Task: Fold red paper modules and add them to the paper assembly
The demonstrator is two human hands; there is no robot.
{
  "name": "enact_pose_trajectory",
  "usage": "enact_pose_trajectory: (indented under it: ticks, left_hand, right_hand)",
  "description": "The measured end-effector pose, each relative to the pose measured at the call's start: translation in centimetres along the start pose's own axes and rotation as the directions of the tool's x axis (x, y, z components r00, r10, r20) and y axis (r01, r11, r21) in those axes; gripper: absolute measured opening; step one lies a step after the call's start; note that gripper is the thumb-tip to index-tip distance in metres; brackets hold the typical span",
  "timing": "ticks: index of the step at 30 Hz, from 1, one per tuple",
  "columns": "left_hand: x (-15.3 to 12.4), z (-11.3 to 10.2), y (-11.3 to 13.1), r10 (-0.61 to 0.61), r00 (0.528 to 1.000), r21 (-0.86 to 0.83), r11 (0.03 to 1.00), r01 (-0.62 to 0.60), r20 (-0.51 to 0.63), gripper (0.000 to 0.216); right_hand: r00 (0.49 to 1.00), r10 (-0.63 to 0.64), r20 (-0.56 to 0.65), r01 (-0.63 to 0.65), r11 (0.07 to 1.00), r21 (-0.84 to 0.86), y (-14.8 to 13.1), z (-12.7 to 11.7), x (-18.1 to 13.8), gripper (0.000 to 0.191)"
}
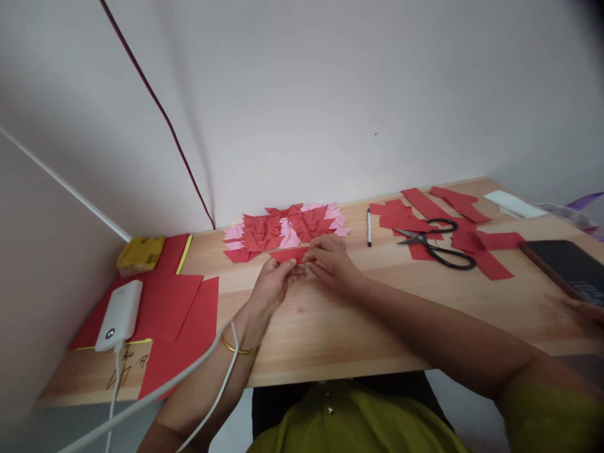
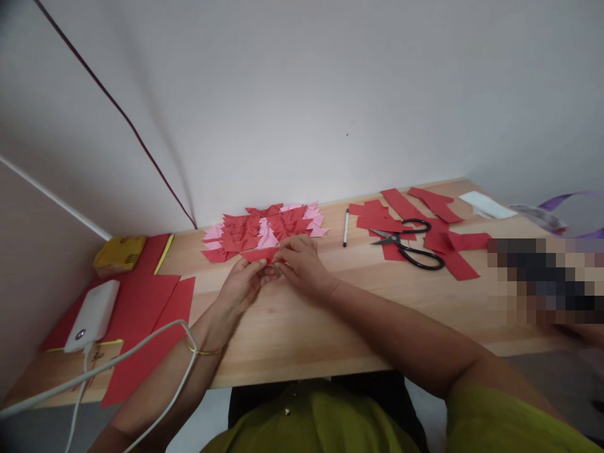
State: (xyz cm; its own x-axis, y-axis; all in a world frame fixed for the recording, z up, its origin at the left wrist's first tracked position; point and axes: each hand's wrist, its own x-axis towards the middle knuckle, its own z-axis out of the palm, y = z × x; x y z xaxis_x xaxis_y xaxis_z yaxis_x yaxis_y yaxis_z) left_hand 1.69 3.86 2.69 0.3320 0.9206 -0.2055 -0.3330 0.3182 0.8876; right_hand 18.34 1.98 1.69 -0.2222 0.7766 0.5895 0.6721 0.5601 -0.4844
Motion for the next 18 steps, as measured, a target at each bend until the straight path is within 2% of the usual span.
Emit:
enact_pose_trajectory:
  ticks: [2,6,11,18]
  left_hand:
    - [0.1,0.2,0.1,0.027,1.0,-0.039,0.999,-0.027,0.008,0.025]
    - [0.0,0.6,0.3,0.07,0.998,-0.038,0.997,-0.07,0.0,0.025]
    - [0.0,0.2,-0.2,0.106,0.994,0.072,0.992,-0.104,-0.024,0.022]
    - [0.1,-0.9,-1.0,0.17,0.985,0.231,0.957,-0.174,0.039,0.018]
  right_hand:
    - [1.0,0.023,-0.004,-0.023,1.0,0.011,-0.1,0.0,0.0,0.008]
    - [0.998,0.05,-0.042,-0.047,0.996,0.078,0.0,0.1,0.0,0.005]
    - [0.996,0.089,-0.003,-0.086,0.971,0.223,0.3,0.1,0.2,0.004]
    - [0.997,0.072,0.03,-0.078,0.957,0.28,-0.4,-0.3,0.4,0.008]
